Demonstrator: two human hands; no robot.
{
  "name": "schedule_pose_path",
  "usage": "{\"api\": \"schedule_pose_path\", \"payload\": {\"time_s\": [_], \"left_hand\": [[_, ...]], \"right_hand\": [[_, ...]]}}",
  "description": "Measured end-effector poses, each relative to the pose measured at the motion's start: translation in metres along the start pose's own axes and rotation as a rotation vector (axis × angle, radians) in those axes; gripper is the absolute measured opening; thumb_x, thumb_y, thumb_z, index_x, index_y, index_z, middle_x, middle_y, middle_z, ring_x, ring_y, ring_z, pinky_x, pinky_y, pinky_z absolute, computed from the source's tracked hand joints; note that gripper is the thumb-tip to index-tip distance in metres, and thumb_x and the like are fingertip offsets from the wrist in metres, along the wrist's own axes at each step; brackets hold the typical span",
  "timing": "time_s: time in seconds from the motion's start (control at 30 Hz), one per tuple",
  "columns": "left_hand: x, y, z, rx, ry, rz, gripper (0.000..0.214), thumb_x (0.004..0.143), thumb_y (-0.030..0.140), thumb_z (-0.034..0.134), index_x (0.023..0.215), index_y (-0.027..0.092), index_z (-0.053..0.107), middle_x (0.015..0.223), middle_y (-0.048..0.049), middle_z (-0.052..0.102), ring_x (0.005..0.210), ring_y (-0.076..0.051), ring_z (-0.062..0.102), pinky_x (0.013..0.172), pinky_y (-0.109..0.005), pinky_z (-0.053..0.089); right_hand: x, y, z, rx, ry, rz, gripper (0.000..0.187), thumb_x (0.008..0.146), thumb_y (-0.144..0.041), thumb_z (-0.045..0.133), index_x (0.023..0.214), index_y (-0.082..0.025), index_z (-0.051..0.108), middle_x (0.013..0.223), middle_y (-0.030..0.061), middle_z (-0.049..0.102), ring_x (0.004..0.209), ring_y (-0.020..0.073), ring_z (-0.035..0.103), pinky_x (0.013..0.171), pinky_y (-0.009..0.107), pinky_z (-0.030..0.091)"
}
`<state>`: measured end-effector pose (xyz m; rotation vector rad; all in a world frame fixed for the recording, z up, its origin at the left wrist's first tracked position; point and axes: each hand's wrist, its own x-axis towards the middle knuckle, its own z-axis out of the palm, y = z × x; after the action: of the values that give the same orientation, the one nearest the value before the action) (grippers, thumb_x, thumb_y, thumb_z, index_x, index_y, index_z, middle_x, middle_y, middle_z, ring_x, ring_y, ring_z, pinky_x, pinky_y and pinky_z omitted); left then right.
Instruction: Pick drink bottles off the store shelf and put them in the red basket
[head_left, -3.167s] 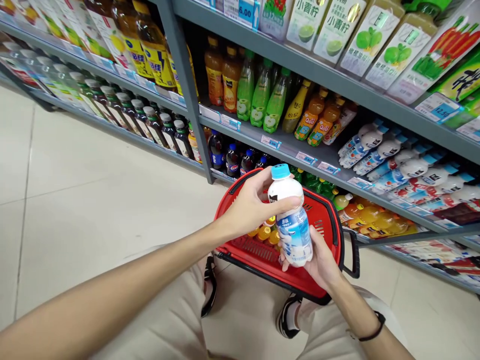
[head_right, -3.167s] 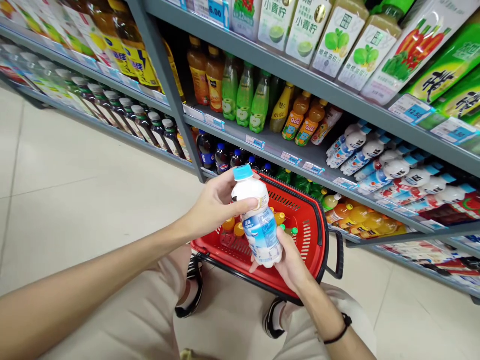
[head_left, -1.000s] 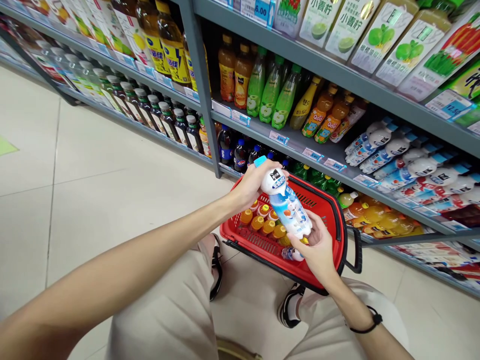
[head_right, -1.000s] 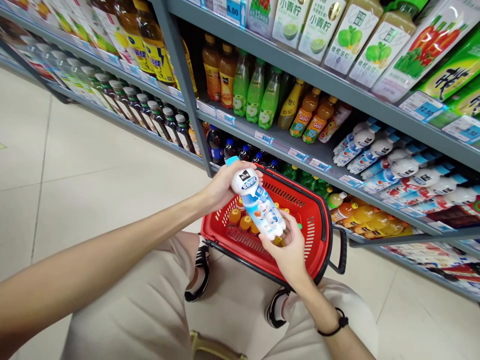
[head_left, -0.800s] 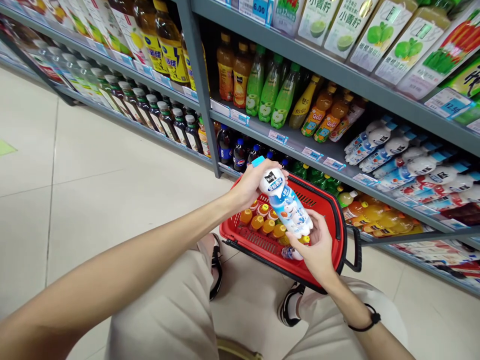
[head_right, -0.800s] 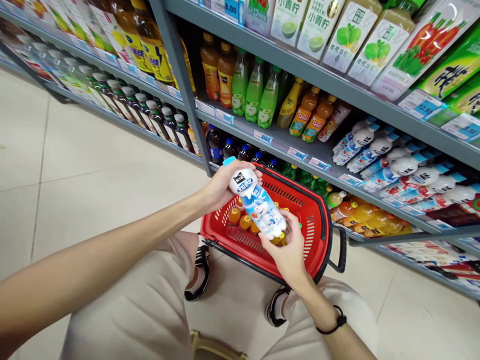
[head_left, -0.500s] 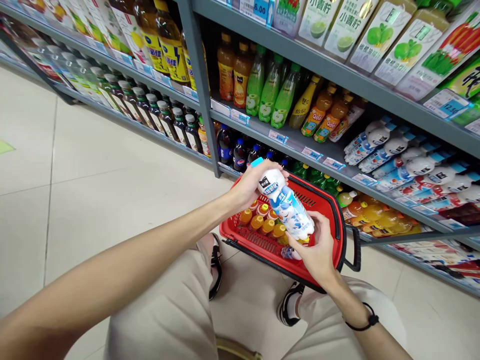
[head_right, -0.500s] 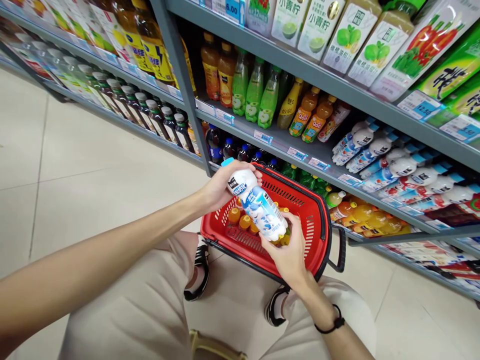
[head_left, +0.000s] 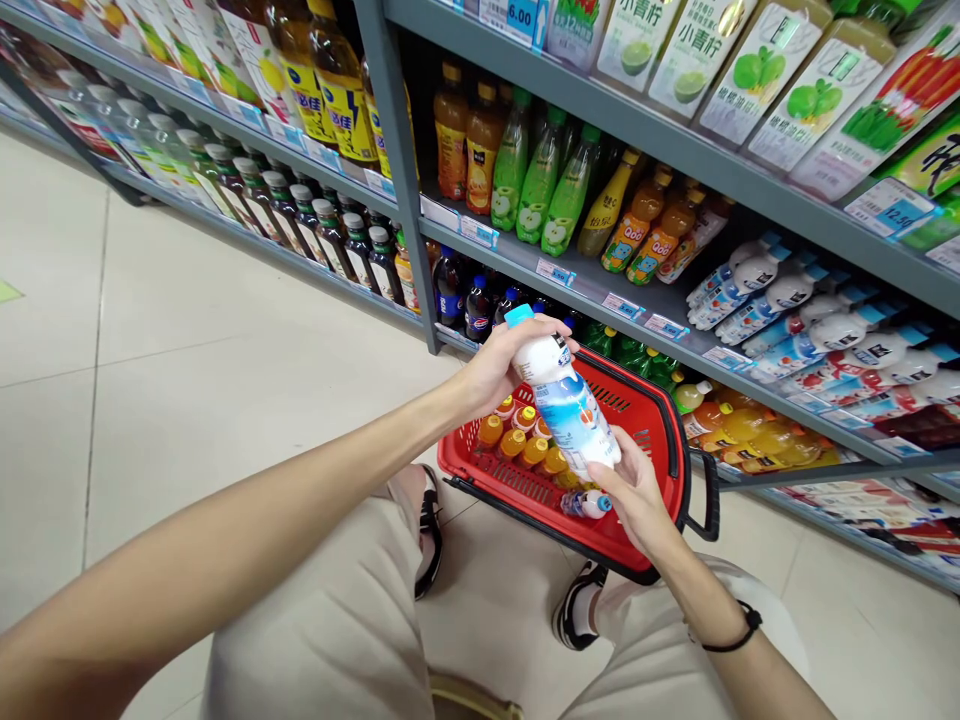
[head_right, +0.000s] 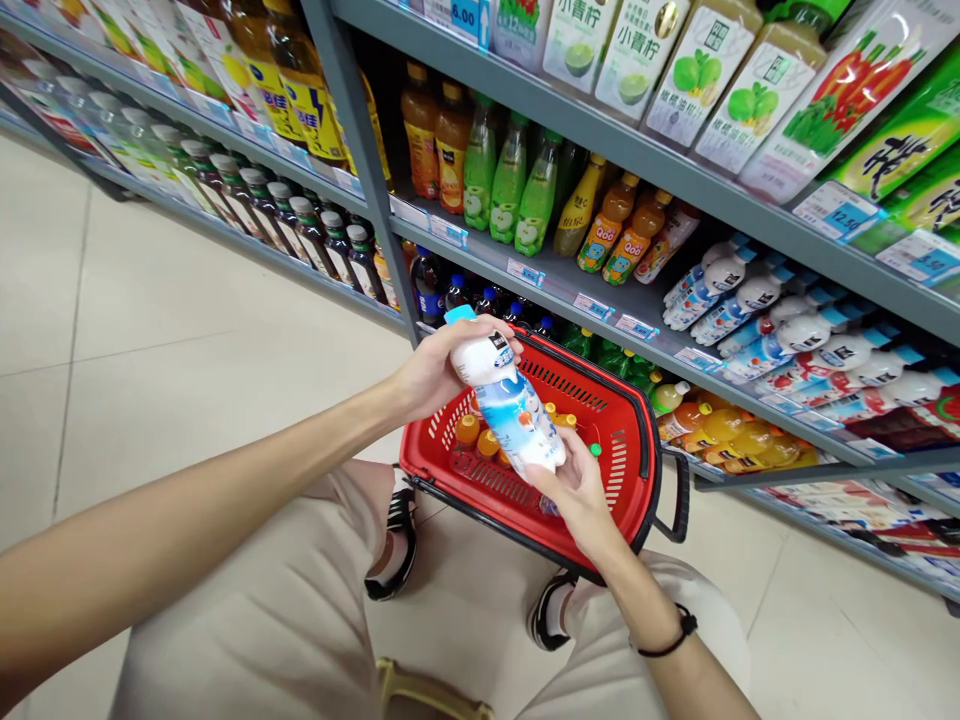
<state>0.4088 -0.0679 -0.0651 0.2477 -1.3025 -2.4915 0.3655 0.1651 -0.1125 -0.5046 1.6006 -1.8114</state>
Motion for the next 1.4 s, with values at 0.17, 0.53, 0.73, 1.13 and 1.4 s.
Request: {"api": "schedule_pose_path", "payload": {"time_s": [0.17,0.53,0.73,1.13,1.4], "left_hand": [[-0.0019,0.0014,0.0005,-0.01,-0.04,-0.011,0.034,0.076,0.041,0.076,0.096,0.015,0.072,0.097,-0.0095,0.076,0.081,-0.019,0.069,0.077,-0.031,0.055],[-0.0014,-0.0009,0.0003,0.018,-0.079,-0.021,0.036,0.078,0.044,0.074,0.101,0.017,0.073,0.098,-0.0077,0.076,0.085,-0.02,0.069,0.075,-0.03,0.053],[-0.001,-0.0018,-0.0009,0.022,-0.086,-0.02,0.035,0.08,0.044,0.073,0.101,0.017,0.073,0.097,-0.0084,0.077,0.084,-0.02,0.07,0.076,-0.031,0.054],[0.0004,-0.0037,-0.0026,0.013,-0.123,-0.007,0.035,0.078,0.041,0.075,0.1,0.014,0.071,0.094,-0.0085,0.076,0.081,-0.019,0.07,0.074,-0.029,0.055],[0.0006,-0.0055,-0.0033,0.01,-0.123,-0.025,0.034,0.077,0.038,0.075,0.1,0.014,0.07,0.095,-0.0079,0.077,0.081,-0.018,0.071,0.075,-0.03,0.056]], "right_hand": [[-0.003,-0.0054,0.0024,0.174,-0.179,0.154,0.036,0.089,-0.041,0.079,0.113,-0.016,0.07,0.103,0.0102,0.074,0.074,0.0191,0.063,0.069,0.032,0.05],[-0.0008,-0.0068,0.0019,0.398,-0.318,0.299,0.039,0.098,-0.051,0.059,0.11,-0.015,0.07,0.099,0.0148,0.075,0.063,0.0199,0.06,0.065,0.034,0.043],[-0.0023,-0.0071,0.0034,0.358,-0.348,0.291,0.043,0.099,-0.052,0.057,0.111,-0.013,0.072,0.101,0.0159,0.075,0.063,0.0198,0.06,0.07,0.035,0.045],[-0.0022,-0.0029,0.0035,0.342,-0.352,0.272,0.042,0.097,-0.049,0.062,0.118,-0.014,0.074,0.106,0.0148,0.075,0.064,0.0182,0.06,0.072,0.035,0.045],[-0.0019,-0.0005,0.0035,0.328,-0.361,0.261,0.041,0.097,-0.047,0.061,0.119,-0.015,0.074,0.106,0.0138,0.075,0.064,0.0177,0.061,0.072,0.034,0.046]]}}
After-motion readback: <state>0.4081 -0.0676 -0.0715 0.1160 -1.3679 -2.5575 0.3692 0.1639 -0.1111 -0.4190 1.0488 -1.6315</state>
